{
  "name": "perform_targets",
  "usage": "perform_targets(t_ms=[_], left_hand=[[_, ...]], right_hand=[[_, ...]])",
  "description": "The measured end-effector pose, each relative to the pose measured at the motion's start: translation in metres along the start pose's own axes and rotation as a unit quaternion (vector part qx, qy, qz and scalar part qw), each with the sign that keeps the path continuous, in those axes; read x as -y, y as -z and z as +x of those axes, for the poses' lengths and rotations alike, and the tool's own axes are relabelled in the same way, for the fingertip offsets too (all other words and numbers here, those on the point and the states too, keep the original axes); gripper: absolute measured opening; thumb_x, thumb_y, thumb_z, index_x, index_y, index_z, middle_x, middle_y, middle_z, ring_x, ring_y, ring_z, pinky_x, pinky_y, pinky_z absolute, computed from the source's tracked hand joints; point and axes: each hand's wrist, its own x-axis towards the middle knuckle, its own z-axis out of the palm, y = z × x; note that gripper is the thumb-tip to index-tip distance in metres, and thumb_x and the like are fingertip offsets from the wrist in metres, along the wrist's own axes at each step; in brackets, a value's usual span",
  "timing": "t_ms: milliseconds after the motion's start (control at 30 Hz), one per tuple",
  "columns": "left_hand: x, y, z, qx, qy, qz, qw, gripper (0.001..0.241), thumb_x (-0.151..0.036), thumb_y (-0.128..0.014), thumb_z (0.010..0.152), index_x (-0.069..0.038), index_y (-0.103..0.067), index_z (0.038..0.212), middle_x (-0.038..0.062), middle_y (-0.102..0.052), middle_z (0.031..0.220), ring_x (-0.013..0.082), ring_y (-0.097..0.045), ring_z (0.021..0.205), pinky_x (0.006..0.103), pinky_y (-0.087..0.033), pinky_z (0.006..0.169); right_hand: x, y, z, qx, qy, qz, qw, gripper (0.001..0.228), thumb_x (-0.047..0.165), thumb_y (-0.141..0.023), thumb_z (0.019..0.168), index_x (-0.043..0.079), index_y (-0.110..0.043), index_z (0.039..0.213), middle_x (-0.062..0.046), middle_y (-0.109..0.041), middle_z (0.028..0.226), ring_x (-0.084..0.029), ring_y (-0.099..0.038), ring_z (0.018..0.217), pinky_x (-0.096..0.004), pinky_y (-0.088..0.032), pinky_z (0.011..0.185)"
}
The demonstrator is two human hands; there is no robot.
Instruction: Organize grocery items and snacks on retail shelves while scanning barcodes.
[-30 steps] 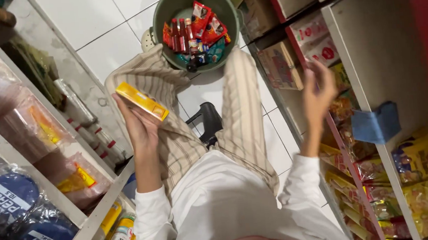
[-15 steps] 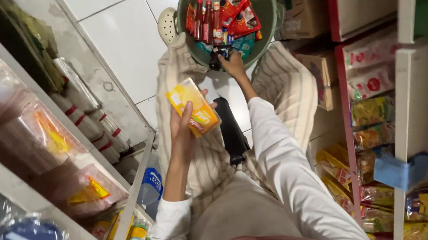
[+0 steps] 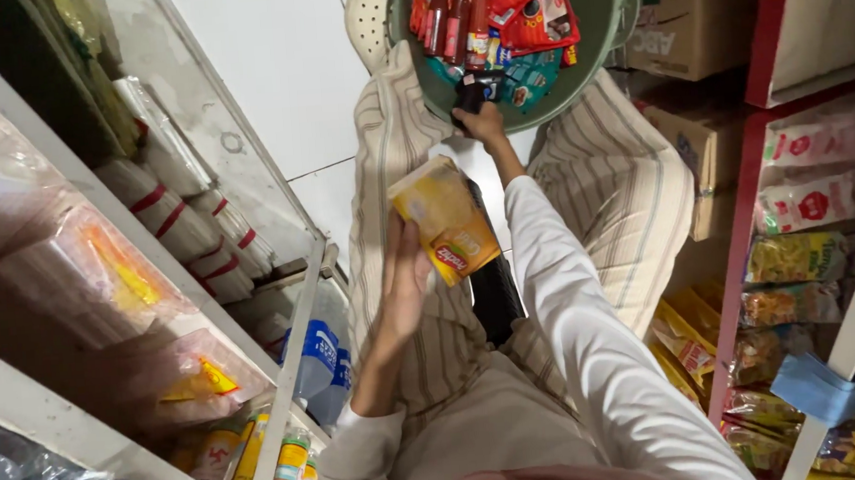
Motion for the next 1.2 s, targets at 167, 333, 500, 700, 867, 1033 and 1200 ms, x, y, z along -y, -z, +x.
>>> perform_targets(t_ms=[167, 333, 500, 700, 867, 1033, 1200], left_hand=[[0.004, 0.005, -0.011, 0.04, 0.021, -0.127, 0.991, 0.065, -0.047, -0.04, 0.109, 0.002, -0.032, 0.151, 0.022, -0.054, 0.137, 0.0301, -0.065, 0.116, 0.0459, -0.056, 0.099], [0.02, 0.012, -0.022, 0.111, -0.099, -0.067, 0.987, 0.082, -0.049, -0.073, 0.093, -0.009, -0.031, 0.151, 0.01, -0.057, 0.108, 0.0206, -0.059, 0.073, 0.0327, -0.052, 0.054], [-0.034, -0.033, -0.056, 0.255, -0.009, -0.343, 0.904, 0.08, -0.043, -0.072, 0.086, -0.005, -0.038, 0.148, 0.012, -0.052, 0.117, 0.0173, -0.055, 0.089, 0.024, -0.047, 0.055], [-0.035, -0.051, -0.095, 0.313, -0.048, -0.321, 0.893, 0.086, -0.053, -0.057, 0.096, 0.0, -0.031, 0.159, 0.015, -0.05, 0.119, 0.0201, -0.051, 0.091, 0.0301, -0.047, 0.07], [-0.015, -0.049, -0.108, 0.344, -0.081, -0.297, 0.887, 0.069, -0.055, -0.048, 0.108, 0.001, -0.036, 0.147, 0.013, -0.051, 0.119, 0.0171, -0.053, 0.089, 0.0287, -0.048, 0.069], [-0.003, -0.05, -0.12, 0.31, -0.122, -0.172, 0.927, 0.061, -0.05, -0.053, 0.108, 0.0, -0.04, 0.142, 0.009, -0.049, 0.124, 0.0124, -0.052, 0.092, 0.0279, -0.048, 0.072], [-0.045, -0.074, -0.17, 0.161, -0.398, 0.204, 0.88, 0.078, -0.023, -0.082, 0.088, -0.004, -0.034, 0.147, 0.011, -0.048, 0.137, 0.0208, -0.051, 0.124, 0.0347, -0.043, 0.103]], right_hand=[[0.008, 0.019, 0.001, -0.009, -0.018, -0.061, 0.998, 0.044, 0.03, -0.079, 0.086, -0.011, -0.069, 0.102, -0.015, -0.075, 0.088, -0.021, -0.074, 0.07, -0.033, -0.058, 0.057], [0.036, 0.064, -0.029, 0.012, 0.008, 0.093, 0.996, 0.036, 0.023, -0.073, 0.091, -0.006, -0.06, 0.109, -0.017, -0.072, 0.091, -0.021, -0.07, 0.068, -0.031, -0.055, 0.054], [0.074, 0.112, -0.079, 0.047, -0.051, 0.367, 0.928, 0.036, 0.025, -0.068, 0.096, -0.008, -0.062, 0.111, -0.023, -0.072, 0.093, -0.023, -0.067, 0.066, -0.027, -0.055, 0.055], [0.177, 0.173, -0.285, 0.108, 0.138, 0.496, 0.85, 0.034, 0.023, -0.064, 0.102, -0.005, -0.063, 0.123, -0.021, -0.072, 0.108, -0.019, -0.066, 0.078, -0.024, -0.054, 0.065], [0.215, 0.195, -0.483, 0.113, 0.283, 0.576, 0.758, 0.045, 0.027, -0.062, 0.099, -0.007, -0.055, 0.129, -0.019, -0.068, 0.11, -0.024, -0.066, 0.091, -0.032, -0.054, 0.083], [0.208, 0.209, -0.536, 0.224, 0.395, 0.463, 0.761, 0.057, 0.032, -0.067, 0.094, -0.005, -0.057, 0.136, -0.013, -0.062, 0.094, -0.02, -0.06, 0.08, -0.033, -0.05, 0.079], [0.176, 0.198, -0.526, 0.13, 0.369, 0.379, 0.839, 0.038, 0.017, -0.074, 0.094, 0.002, -0.053, 0.121, -0.006, -0.051, 0.085, -0.014, -0.045, 0.057, -0.029, -0.038, 0.054]])
